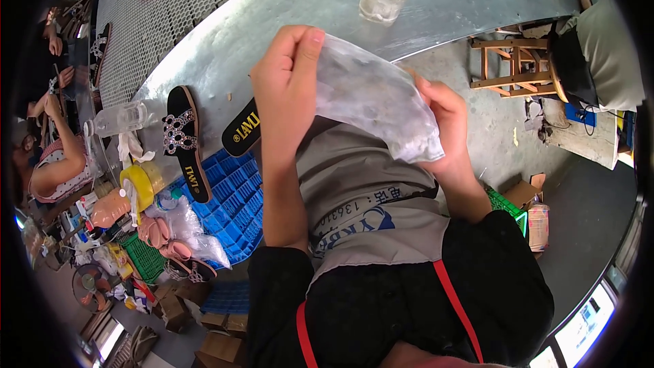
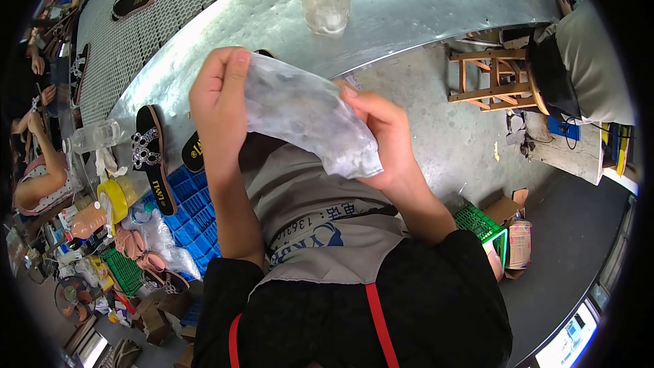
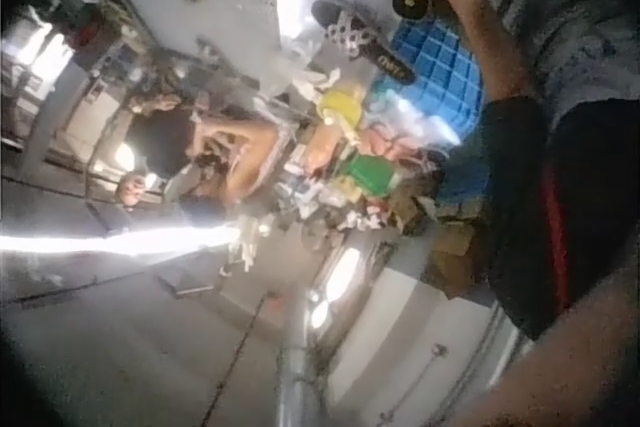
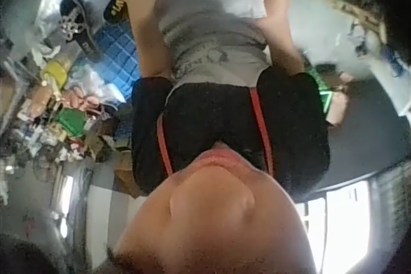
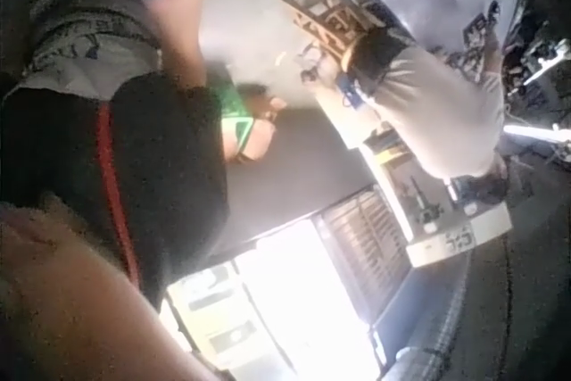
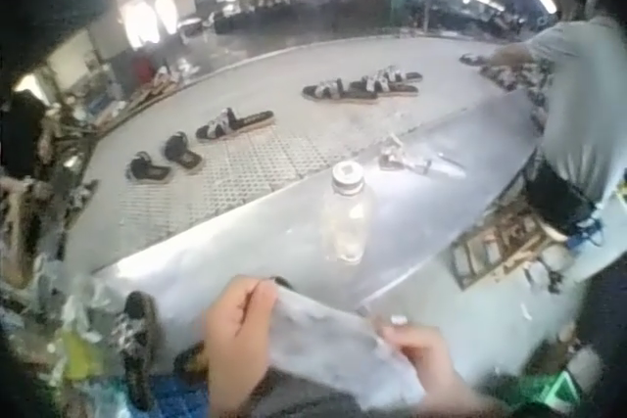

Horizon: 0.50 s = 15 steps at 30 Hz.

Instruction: Cleaning the soles and straps of newly manufactured sandals using a cloth and cleaning agent.

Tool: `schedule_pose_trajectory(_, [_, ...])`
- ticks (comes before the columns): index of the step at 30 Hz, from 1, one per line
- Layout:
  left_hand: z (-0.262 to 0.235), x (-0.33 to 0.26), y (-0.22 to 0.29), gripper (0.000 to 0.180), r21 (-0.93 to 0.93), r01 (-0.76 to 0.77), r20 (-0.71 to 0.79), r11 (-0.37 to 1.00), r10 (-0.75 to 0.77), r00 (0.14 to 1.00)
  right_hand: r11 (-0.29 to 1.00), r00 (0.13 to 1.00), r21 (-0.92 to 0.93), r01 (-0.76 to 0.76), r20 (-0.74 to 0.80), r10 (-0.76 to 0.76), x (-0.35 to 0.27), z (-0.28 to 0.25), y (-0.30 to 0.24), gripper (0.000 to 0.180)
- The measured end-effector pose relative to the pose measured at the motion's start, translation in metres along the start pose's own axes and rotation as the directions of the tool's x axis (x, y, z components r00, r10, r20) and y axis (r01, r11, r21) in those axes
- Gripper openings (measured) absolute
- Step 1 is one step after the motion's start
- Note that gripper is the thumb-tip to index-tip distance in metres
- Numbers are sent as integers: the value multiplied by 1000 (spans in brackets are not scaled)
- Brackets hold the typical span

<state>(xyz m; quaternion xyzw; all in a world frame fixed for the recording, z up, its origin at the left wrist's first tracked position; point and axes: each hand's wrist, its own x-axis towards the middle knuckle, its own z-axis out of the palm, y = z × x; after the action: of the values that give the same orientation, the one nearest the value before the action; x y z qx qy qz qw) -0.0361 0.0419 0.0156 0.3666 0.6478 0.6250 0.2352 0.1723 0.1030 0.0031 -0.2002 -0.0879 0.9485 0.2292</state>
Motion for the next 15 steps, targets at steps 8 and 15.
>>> schedule_pose_trajectory(8, [40, -51, -12, 15, 376, -387, 297, 842, 286, 911, 891, 912, -211, 402, 8, -410, -5, -19, -4, 55])
schedule_pose_trajectory(15, [80, -66, 24, 24, 322, -638, 261, 700, 582, 770, 364, 755, -779, 510, 203, -624, 14, -7, -28, 33])
